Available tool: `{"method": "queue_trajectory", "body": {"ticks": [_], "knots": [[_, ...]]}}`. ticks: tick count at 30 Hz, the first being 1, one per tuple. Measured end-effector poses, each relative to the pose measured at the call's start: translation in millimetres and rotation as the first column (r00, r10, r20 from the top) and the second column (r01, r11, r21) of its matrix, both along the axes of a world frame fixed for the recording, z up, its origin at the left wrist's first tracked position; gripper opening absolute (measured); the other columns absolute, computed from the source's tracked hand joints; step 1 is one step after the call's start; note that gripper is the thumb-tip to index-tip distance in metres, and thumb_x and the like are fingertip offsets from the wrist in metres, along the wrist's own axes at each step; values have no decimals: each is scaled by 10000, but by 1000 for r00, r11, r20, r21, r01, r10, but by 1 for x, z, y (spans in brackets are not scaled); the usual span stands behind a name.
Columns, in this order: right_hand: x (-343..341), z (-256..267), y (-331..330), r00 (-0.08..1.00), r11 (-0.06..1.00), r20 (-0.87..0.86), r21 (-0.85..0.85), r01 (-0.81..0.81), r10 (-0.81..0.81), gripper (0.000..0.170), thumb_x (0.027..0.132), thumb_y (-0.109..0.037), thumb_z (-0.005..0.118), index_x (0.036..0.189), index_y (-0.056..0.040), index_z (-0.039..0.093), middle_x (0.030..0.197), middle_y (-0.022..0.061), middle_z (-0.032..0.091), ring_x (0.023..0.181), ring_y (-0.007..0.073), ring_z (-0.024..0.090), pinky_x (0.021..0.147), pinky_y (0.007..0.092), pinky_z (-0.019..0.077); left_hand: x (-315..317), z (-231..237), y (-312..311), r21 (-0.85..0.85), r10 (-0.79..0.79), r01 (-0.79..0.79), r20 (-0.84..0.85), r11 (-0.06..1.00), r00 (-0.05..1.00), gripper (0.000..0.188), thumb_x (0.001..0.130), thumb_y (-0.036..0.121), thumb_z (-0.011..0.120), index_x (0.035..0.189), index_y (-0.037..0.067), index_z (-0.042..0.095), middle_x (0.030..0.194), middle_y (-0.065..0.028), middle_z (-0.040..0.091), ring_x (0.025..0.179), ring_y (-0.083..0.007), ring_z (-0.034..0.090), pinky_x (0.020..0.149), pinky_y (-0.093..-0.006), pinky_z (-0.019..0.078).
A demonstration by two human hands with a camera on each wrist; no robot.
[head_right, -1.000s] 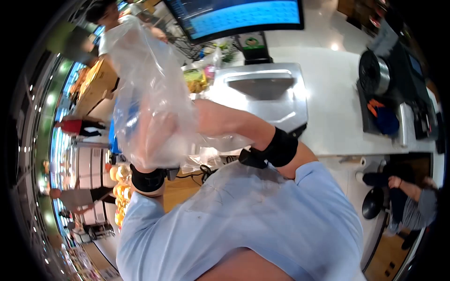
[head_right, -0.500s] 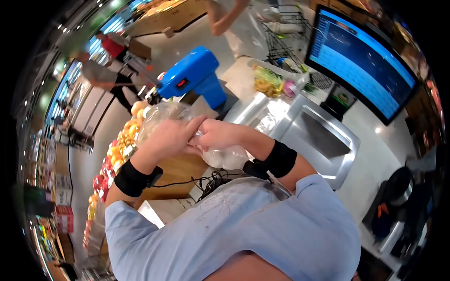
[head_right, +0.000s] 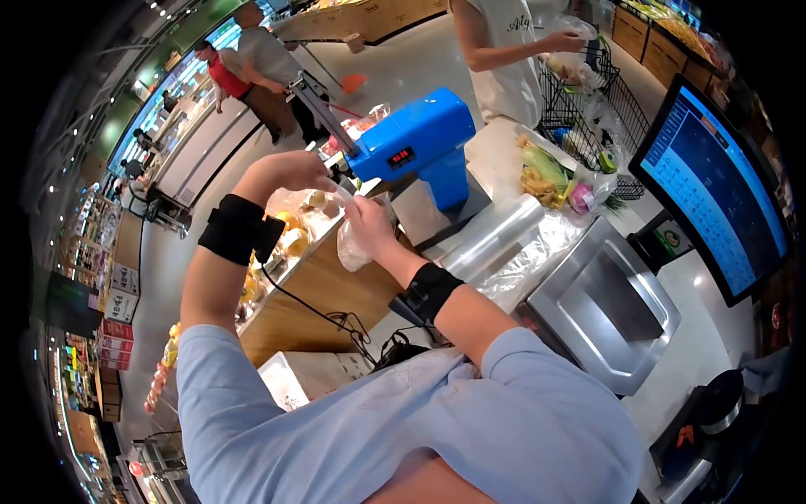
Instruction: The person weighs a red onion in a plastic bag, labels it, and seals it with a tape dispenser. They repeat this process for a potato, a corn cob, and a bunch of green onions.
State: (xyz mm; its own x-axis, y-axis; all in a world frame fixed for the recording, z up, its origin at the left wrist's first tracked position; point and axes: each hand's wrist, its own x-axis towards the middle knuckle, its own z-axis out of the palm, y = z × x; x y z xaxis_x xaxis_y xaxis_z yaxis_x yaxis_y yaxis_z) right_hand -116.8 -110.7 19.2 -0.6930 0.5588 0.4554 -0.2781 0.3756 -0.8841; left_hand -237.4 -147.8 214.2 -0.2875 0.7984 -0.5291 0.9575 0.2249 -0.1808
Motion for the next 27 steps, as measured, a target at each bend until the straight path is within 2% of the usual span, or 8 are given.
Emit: {"method": "queue_trajectory", "body": {"ticks": [2, 7, 10, 11, 13, 15, 24, 27], "knots": [[-16, 0, -1, 998, 980, 44, -192, 54, -46, 251, 914, -229, 489, 810, -23, 589, 745, 163, 610, 721, 340, 575, 677, 408, 439, -16, -3, 5, 72, -21, 21, -3, 997, 1000, 467, 844, 443, 567, 944, -1, 672, 904, -178, 656, 846, -328, 612, 773, -398, 469], [-41, -11, 4, 996, 970, -28, -229, 81, -90, 267, 930, -212, 475, 776, -20, 581, 735, 175, 597, 710, 353, 573, 664, 406, 433, -38, -14, 20, 146, 72, -81, 71, 986, 995, 430, 843, 390, 580, 897, -29, 666, 842, -188, 651, 771, -323, 603, 743, -396, 472], [-57, -24, 10, 993, 977, -33, -186, 102, -110, 263, 930, -183, 462, 765, -18, 583, 737, 179, 598, 731, 356, 576, 677, 404, 436, -46, -17, 25, 132, 79, -97, 133, 987, 988, 416, 834, 374, 596, 863, -36, 663, 777, -168, 652, 712, -284, 593, 712, -377, 468], [-64, -29, 13, 992, 982, -68, -163, 97, -109, 271, 942, -200, 455, 799, -12, 588, 724, 166, 593, 695, 314, 574, 656, 381, 437, -48, -16, 24, 127, 79, -95, 129, 987, 989, 416, 834, 374, 596, 863, -36, 663, 777, -168, 652, 712, -284, 593, 712, -377, 468], [-75, -39, 14, 988, 984, -103, -150, 95, -111, 283, 955, -216, 448, 834, -5, 592, 710, 154, 588, 659, 273, 572, 636, 358, 437, -49, -14, 20, 217, 127, -213, 355, 953, 926, 393, 824, 350, 614, 812, -40, 661, 699, -129, 640, 662, -227, 578, 668, -348, 461], [-78, -37, 14, 991, 975, -65, -196, 105, -119, 234, 913, -165, 469, 805, -14, 611, 763, 178, 612, 788, 365, 578, 708, 412, 443, -60, -17, 26, 185, 128, -205, 358, 961, 925, 382, 817, 339, 624, 788, -41, 660, 685, -109, 635, 655, -199, 577, 656, -334, 461], [-86, -41, 20, 992, 980, 85, -167, 110, -97, 232, 900, -190, 480, 862, -33, 647, 833, 178, 633, 843, 368, 582, 763, 426, 443, -85, -30, 31, 146, 191, -299, 499, 943, 845, 296, 788, 264, 667, 735, -26, 651, 683, -58, 628, 661, -146, 569, 657, -300, 455], [-72, -26, 21, 989, 988, -7, -46, 149, -149, 235, 905, -203, 481, 876, -46, 653, 826, 176, 633, 849, 356, 584, 777, 421, 439, -76, -30, 25, 178, 208, -334, 497, 926, 843, 299, 804, 258, 659, 756, -36, 658, 675, -42, 628, 642, -127, 559, 651, -292, 455]]}}
